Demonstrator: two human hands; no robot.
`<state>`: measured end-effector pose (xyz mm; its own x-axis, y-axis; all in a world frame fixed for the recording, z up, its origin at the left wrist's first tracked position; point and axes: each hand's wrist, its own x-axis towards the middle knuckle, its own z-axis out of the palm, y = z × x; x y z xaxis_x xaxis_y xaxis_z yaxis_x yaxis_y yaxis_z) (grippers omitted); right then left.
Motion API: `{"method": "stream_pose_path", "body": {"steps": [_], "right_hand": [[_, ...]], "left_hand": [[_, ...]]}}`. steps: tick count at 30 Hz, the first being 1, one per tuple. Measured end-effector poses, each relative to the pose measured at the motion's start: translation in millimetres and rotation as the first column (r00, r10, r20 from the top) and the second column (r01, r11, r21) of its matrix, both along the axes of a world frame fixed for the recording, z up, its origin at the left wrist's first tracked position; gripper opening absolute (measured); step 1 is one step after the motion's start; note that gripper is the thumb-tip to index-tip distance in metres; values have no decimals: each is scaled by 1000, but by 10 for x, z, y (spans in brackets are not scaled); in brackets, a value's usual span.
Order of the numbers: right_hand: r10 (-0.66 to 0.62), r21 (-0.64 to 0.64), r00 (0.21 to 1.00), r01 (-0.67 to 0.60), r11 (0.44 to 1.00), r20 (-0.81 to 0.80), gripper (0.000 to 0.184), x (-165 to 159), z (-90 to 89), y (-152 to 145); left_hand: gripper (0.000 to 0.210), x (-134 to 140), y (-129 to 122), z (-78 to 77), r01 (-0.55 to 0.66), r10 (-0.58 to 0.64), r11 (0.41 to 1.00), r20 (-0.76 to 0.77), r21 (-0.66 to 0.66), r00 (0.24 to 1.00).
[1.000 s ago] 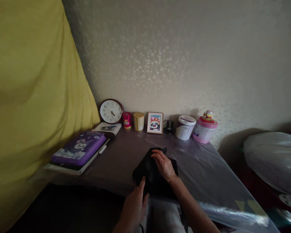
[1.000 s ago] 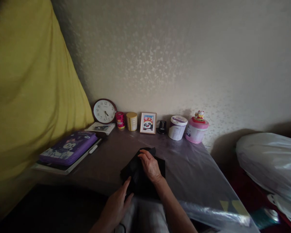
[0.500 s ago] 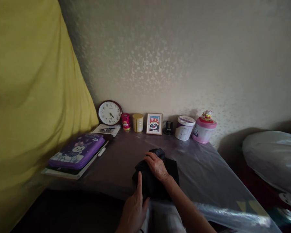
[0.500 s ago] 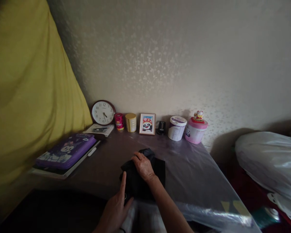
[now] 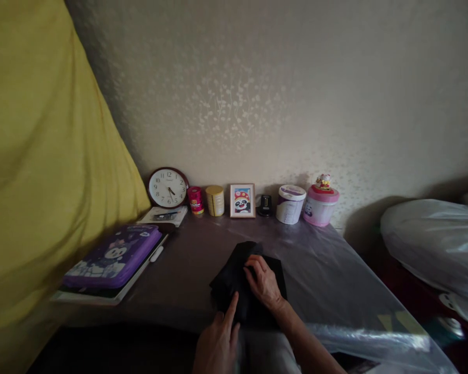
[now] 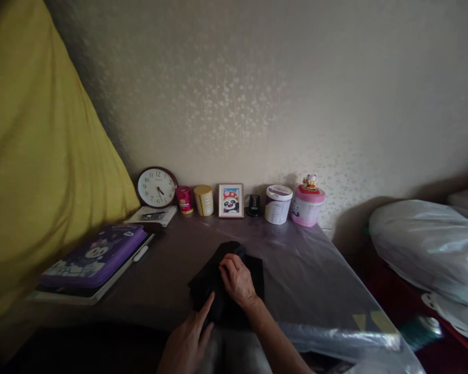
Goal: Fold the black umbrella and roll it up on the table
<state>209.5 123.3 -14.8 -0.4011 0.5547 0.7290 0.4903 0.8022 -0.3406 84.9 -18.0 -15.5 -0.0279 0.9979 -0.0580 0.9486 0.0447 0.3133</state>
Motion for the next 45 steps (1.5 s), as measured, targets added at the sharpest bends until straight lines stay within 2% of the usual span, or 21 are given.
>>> {"method": "stream_pose_path", "body": {"steps": [5, 11, 14, 17, 18, 21, 24, 27, 29, 32, 35, 39, 41, 45], "right_hand": [[-85, 1, 995, 86, 996, -57, 12, 178, -127, 17], [-75, 7, 997, 74, 997, 37, 23, 142, -171, 420], [-154, -2, 987, 154, 988, 48, 30, 164, -166, 630], [-226, 4, 974, 226, 974, 5, 31, 184, -129, 603], [-203, 11, 979, 203, 979, 8, 30, 174, -115, 537], [-33, 10, 995, 32, 999, 95, 23, 78, -89, 302], [59, -16, 983, -57, 998, 175, 22, -56, -94, 257], [40, -36, 980, -34, 999, 194, 24, -128, -102, 483], [-38, -48, 989, 46, 998, 146, 24, -105, -100, 683], [-153, -68, 986, 158, 985, 64, 28, 71, -99, 876], [-199, -93, 980, 200, 975, 19, 29, 407, -125, 859], [-263, -147, 965, 260, 955, -4, 29, 921, -213, 624], [-291, -232, 957, 282, 931, -6, 27, 1114, -268, 483], [-256, -294, 967, 247, 923, 8, 25, 1277, -343, 222]], "left_hand": [[55, 2, 0, 0, -11, 11, 1000, -14, -14, 1000], [55, 0, -5, 45, -15, 15, 999, 2, -51, 1000], [56, -5, -1, 44, -18, 19, 998, 24, -55, 1000], [56, -4, 8, 49, -25, 29, 996, 45, -83, 999], [56, -3, 10, 54, -28, 32, 995, 47, -91, 998], [56, 2, 11, 78, -31, 36, 995, 51, -97, 998], [56, 8, 5, 100, -53, 60, 993, 65, -106, 996], [57, 9, 0, 101, -64, 73, 992, 77, -113, 994], [58, 4, -2, 87, -69, 78, 991, 83, -114, 993], [58, -13, 1, 49, -75, 86, 993, 114, -93, 990], [57, -33, 2, -5, -86, 93, 995, 134, -58, 987], [56, -58, 4, -87, -77, 75, 997, 164, 2, 984], [55, -67, 13, -113, -77, 71, 997, 184, 25, 980], [55, -76, 37, -110, -87, 76, 995, 217, 44, 973]]}}
